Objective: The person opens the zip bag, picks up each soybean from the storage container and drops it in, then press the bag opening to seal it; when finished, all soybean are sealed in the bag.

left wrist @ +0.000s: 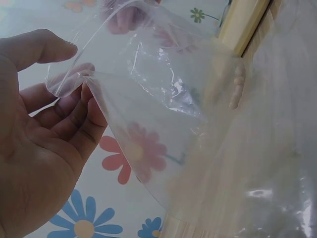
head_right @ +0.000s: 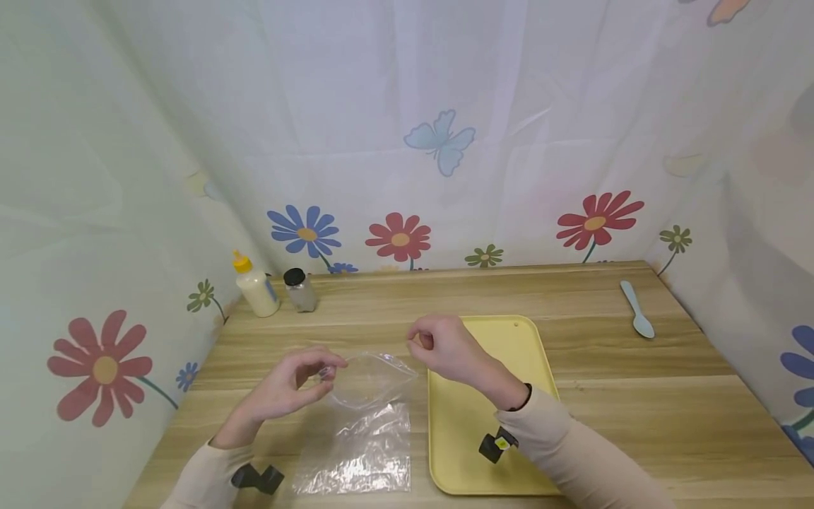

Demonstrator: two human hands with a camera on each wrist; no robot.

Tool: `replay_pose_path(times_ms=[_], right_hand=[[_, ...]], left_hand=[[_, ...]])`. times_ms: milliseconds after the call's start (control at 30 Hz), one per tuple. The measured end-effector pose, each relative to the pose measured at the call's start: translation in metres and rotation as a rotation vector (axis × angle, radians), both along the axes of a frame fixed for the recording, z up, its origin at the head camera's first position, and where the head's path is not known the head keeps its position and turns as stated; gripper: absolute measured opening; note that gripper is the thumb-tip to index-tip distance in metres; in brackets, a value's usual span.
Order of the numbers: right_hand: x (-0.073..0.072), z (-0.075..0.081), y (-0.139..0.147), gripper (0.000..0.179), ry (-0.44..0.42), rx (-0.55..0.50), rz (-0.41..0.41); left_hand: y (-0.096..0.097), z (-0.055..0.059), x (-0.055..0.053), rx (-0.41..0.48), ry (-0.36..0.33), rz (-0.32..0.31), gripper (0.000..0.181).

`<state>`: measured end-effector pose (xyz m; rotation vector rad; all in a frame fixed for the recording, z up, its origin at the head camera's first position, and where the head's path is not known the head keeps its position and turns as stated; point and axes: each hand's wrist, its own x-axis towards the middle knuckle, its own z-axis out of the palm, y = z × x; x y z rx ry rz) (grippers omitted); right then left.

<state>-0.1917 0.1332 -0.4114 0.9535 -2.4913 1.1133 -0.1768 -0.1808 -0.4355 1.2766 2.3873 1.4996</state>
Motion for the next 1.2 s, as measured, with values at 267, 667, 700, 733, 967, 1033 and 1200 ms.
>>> replay_pose_path(times_ms=[267,667,700,733,967,1033,1200], right_hand=[[0.010,0.001,-0.012,0.004,0.035,-0.029,0.048],[0.016,0.002,-0.021,0.007,0.074,-0.086,0.164],[0.015,0.002,-0.021,0.007,0.074,-0.086,0.166],[0.015,0.002,-0.021,0.007,0.075,-0.088,0.169],[0.014,0.002,-0.019,0.007,0.072,-0.068,0.156],[0.014,0.002,-0.019,0.008,0.062,-0.061,0.149],[0.013,0.002,-0.015,0.009,0.041,-0.052,0.127]], left_hand=[[0.000,-0.001,-0.001,-0.002,0.006,-0.004,0.035],[0.000,-0.001,0.000,0.011,-0.012,0.000,0.034],[0.000,-0.001,0.000,0.013,-0.018,0.002,0.034],[0.000,-0.001,0.000,0.014,-0.023,0.004,0.034],[-0.002,-0.002,-0.001,0.006,-0.031,0.013,0.036],[-0.002,-0.002,-0.001,0.003,-0.031,0.010,0.037],[-0.002,-0.002,-0.001,0.003,-0.028,0.007,0.038]])
